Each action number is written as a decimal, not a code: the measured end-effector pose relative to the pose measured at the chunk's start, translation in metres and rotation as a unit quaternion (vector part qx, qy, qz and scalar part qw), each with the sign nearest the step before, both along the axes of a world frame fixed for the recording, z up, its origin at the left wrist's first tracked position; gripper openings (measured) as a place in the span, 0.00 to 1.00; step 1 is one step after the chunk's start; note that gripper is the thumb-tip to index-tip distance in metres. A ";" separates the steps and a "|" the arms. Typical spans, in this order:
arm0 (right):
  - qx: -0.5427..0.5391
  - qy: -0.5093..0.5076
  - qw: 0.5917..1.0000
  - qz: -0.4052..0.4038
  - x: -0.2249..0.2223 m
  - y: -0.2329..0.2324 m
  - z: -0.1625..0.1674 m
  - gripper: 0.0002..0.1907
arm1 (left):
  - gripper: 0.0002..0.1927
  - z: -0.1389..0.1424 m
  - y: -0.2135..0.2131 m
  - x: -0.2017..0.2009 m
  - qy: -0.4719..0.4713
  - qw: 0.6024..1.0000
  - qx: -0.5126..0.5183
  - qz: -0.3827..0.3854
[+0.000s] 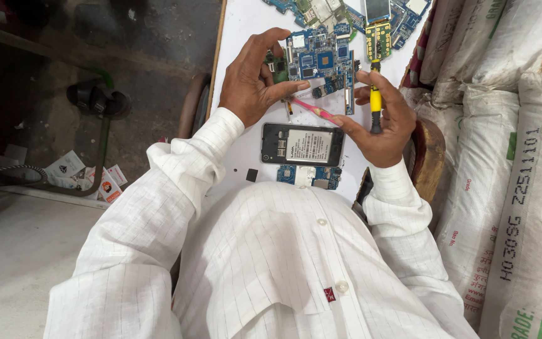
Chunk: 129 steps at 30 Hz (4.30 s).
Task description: The person sits at a work board covered with disassembled phone parts and repairs a phone motherboard. They hold the board steady with one hand while using a yellow-handled screwdriver to unscrew and pry components, and use a pink brush to clean or reposition parts on the board, working on the board throughout the clip.
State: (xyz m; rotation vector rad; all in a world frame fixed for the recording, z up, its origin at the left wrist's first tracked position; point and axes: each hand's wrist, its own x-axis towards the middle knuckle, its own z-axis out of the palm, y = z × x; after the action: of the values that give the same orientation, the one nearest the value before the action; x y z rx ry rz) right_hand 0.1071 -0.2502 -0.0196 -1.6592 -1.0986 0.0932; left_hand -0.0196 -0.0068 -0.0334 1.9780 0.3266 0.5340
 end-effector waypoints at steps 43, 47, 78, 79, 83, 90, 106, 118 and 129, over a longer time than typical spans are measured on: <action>-0.059 0.058 0.995 0.064 0.013 -0.004 -0.001 0.63 | 0.41 0.005 0.004 0.003 0.023 0.998 0.040 -0.050; -0.051 0.060 0.995 0.067 0.014 -0.005 -0.002 0.64 | 0.43 0.007 0.005 0.001 0.010 0.997 0.046 -0.055; -0.038 0.089 0.991 0.095 0.013 -0.004 -0.002 0.63 | 0.42 0.007 0.004 0.000 -0.001 0.998 0.026 -0.048; -0.040 0.090 0.991 0.093 0.013 -0.004 -0.002 0.63 | 0.42 0.007 0.004 0.000 0.000 0.999 0.025 -0.047; -0.041 0.099 0.990 0.092 0.013 -0.004 -0.001 0.63 | 0.42 0.007 0.004 0.001 0.002 0.999 0.025 -0.044; -0.051 0.101 0.990 0.082 0.012 -0.004 0.001 0.62 | 0.42 0.007 0.004 0.001 0.004 0.999 0.029 -0.044; -0.048 0.120 0.989 0.078 0.011 -0.001 0.003 0.62 | 0.42 0.005 0.005 0.002 -0.002 0.998 0.037 -0.046; -0.059 0.121 0.988 0.072 0.013 -0.001 0.003 0.64 | 0.42 0.004 0.004 0.002 0.002 0.998 0.045 -0.046; -0.060 0.141 0.986 0.071 0.013 -0.002 0.003 0.64 | 0.42 0.006 0.004 0.002 0.005 0.998 0.033 -0.050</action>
State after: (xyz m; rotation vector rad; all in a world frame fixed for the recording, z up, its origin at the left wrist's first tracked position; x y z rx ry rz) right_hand 0.1197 -0.2519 -0.0163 -1.6130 -1.0069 0.4814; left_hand -0.0175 -0.0027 -0.0279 2.0492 0.2170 0.4756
